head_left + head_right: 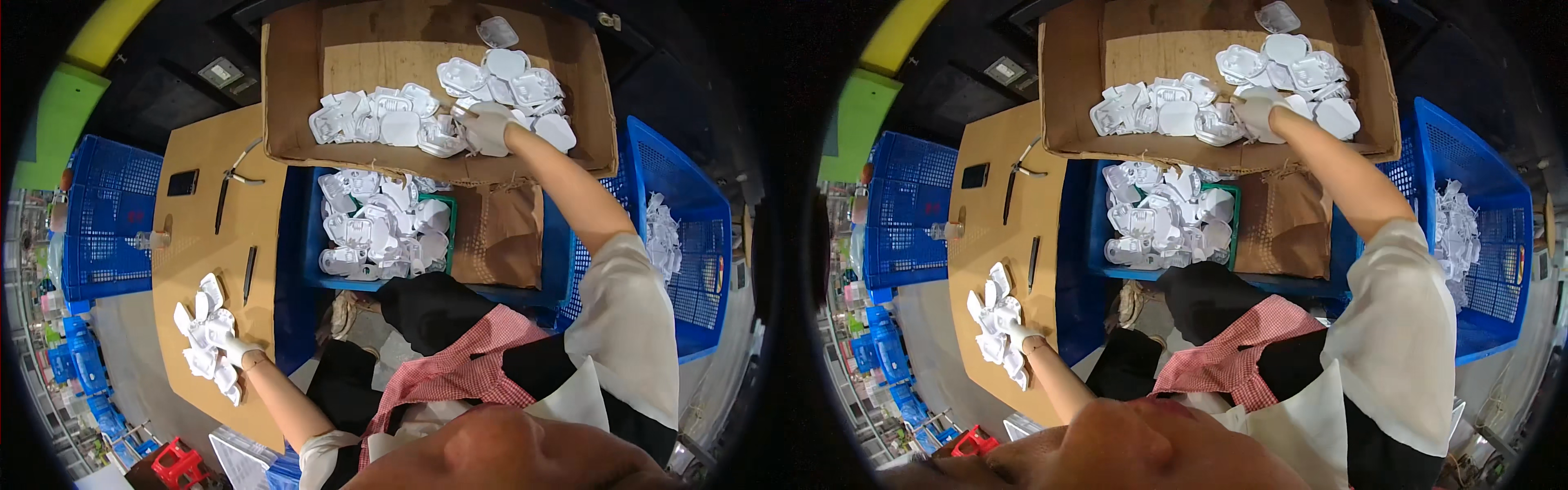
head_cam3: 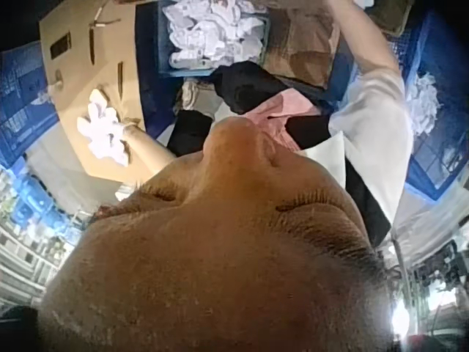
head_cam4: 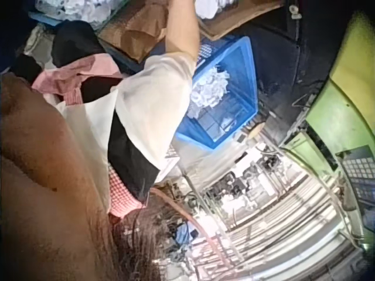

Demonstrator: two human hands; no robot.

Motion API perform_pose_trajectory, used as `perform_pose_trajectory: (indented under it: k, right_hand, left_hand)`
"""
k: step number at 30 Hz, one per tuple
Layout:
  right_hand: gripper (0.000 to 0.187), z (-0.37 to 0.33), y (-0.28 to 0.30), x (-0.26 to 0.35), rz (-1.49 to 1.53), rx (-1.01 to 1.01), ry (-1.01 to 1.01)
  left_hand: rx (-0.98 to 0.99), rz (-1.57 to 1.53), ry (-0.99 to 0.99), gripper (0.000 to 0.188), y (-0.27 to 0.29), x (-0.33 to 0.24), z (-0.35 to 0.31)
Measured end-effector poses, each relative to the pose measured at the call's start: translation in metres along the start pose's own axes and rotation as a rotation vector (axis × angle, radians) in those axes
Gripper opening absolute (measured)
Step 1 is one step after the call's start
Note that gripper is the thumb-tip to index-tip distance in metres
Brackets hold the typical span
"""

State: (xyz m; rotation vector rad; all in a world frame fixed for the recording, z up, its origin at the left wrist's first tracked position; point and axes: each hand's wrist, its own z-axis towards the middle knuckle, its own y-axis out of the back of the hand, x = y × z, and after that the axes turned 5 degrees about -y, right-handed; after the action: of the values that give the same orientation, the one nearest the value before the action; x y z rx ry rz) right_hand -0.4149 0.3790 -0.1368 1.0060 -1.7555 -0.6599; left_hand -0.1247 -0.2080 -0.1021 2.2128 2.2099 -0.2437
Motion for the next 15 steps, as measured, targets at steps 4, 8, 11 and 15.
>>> perform_pose_trajectory:
  k: [4, 8, 11, 15]
  right_hand:
    - [0.044, 0.087, -0.055, -0.039, -0.049, 0.06, -0.009]
    - [0.043, 0.073, -0.087, -0.011, -0.187, -0.079, 0.048]
    - [0.037, 0.044, -0.077, 0.027, -0.198, 0.03, -0.029]
    - [0.038, 0.116, -0.087, -0.129, -0.476, -0.051, 0.234]
  left_hand:
    - [0.304, 0.21, -1.01, 0.037, -0.009, 0.097, 0.053]
    - [0.685, 0.531, -0.782, 0.029, -0.019, 0.204, 0.022]
    - [0.631, 0.628, -0.5, 0.039, -0.008, 0.218, 0.058]
    - [0.665, 0.84, -0.347, 0.047, -0.039, 0.253, 0.092]
